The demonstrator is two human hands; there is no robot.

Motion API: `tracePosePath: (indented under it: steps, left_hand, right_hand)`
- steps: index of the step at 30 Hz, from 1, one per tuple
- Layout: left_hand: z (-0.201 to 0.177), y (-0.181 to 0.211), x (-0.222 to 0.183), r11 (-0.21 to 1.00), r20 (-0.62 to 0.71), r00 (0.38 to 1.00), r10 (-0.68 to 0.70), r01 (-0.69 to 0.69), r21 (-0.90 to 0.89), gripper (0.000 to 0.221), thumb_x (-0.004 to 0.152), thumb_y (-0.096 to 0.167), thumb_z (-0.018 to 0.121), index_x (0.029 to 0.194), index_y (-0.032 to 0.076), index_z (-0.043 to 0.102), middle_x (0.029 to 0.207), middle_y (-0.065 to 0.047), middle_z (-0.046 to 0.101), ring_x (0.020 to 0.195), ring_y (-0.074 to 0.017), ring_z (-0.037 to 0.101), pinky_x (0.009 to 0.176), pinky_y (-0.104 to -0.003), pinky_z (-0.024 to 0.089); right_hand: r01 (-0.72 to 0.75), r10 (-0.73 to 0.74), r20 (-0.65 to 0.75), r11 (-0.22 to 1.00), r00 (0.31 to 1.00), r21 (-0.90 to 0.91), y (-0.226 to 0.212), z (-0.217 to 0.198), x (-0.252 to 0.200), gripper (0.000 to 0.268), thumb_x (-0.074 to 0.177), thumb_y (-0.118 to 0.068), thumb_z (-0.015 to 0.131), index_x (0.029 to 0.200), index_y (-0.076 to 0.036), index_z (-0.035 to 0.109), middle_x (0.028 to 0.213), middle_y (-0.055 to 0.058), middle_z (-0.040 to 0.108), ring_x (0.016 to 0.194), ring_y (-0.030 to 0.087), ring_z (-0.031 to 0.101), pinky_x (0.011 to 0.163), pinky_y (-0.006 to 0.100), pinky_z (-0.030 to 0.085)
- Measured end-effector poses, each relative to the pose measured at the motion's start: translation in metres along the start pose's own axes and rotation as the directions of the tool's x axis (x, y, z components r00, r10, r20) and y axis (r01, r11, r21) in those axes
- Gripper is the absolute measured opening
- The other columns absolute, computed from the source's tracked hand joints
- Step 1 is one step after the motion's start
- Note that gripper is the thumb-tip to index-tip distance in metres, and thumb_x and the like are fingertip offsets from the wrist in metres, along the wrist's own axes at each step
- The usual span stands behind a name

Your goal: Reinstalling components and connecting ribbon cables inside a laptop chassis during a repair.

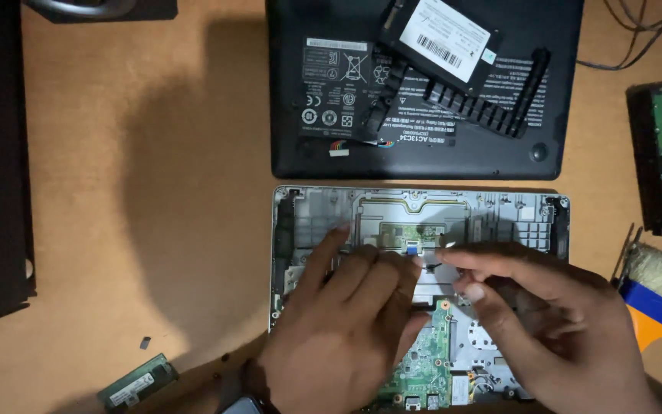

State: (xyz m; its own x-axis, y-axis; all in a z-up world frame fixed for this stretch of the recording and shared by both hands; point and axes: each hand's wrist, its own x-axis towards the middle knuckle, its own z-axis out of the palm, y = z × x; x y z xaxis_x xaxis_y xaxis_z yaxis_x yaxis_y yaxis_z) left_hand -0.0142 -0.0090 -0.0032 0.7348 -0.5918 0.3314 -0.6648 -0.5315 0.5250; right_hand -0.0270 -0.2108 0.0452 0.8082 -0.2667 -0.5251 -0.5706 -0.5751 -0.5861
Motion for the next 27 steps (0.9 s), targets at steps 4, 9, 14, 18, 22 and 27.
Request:
tracePosePath:
  steps: [4,9,14,18,22,27]
  left_hand:
    - [-0.002,-0.001,0.001,0.997,0.043,0.999,0.013,-0.017,0.079,0.048,0.102,0.031,0.066,0.128,-0.009,0.065,0.109,-0.022,0.060,0.107,-0.0407,0.057,0.111,-0.067,0.041]
    - [-0.001,-0.001,0.001,0.993,0.030,0.999,0.031,-0.034,0.116,0.046,0.107,0.031,0.059,0.129,-0.009,0.065,0.108,-0.021,0.060,0.106,-0.0393,0.057,0.111,-0.068,0.040]
    - [0.003,-0.001,0.001,0.993,0.010,1.000,-0.027,0.025,0.112,0.041,0.108,0.031,0.055,0.124,-0.005,0.065,0.105,-0.018,0.057,0.102,-0.0365,0.057,0.110,-0.064,0.041]
    - [0.002,-0.001,0.000,0.993,0.029,0.998,-0.052,0.048,0.108,0.040,0.106,0.031,0.057,0.124,-0.004,0.064,0.105,-0.017,0.059,0.103,-0.0361,0.058,0.112,-0.064,0.039]
    - [0.000,0.000,0.000,0.987,0.027,0.999,0.020,-0.024,0.156,0.043,0.106,0.029,0.057,0.128,-0.007,0.064,0.105,-0.020,0.059,0.107,-0.0397,0.058,0.111,-0.065,0.039]
    - [-0.001,0.000,-0.001,0.992,0.008,0.998,0.056,-0.056,0.115,0.035,0.106,0.022,0.055,0.118,-0.009,0.068,0.102,-0.020,0.058,0.102,-0.0411,0.058,0.109,-0.069,0.041]
  right_hand:
    - [0.546,-0.561,-0.086,0.825,0.824,-0.148,0.002,0.005,0.006,0.031,0.094,-0.017,0.062,0.119,-0.009,0.080,0.078,0.004,0.055,0.067,0.013,0.050,0.060,0.029,0.039]
    - [0.798,-0.838,-0.038,0.532,0.545,-0.282,0.024,0.011,0.024,0.034,0.095,-0.004,0.055,0.126,-0.001,0.069,0.121,0.019,0.071,0.093,0.026,0.070,0.084,0.038,0.057]
    - [0.769,-0.779,0.135,0.549,0.613,-0.328,0.036,0.014,0.039,0.042,0.098,-0.015,0.048,0.134,-0.012,0.068,0.130,0.013,0.063,0.110,0.031,0.061,0.090,0.046,0.053]
    - [0.801,-0.811,0.125,0.517,0.571,-0.303,0.028,0.015,0.039,0.039,0.098,-0.010,0.050,0.133,-0.009,0.068,0.126,0.013,0.065,0.110,0.029,0.061,0.089,0.041,0.052]
    - [0.803,-0.861,0.209,0.309,0.464,-0.510,0.033,0.015,0.035,0.043,0.093,-0.008,0.059,0.134,-0.006,0.066,0.124,0.014,0.066,0.093,0.029,0.059,0.079,0.043,0.054]
    - [0.780,-0.902,0.282,0.091,0.328,-0.619,0.022,0.012,0.033,0.041,0.091,-0.004,0.066,0.132,-0.001,0.068,0.125,0.011,0.070,0.090,0.023,0.061,0.080,0.036,0.056]
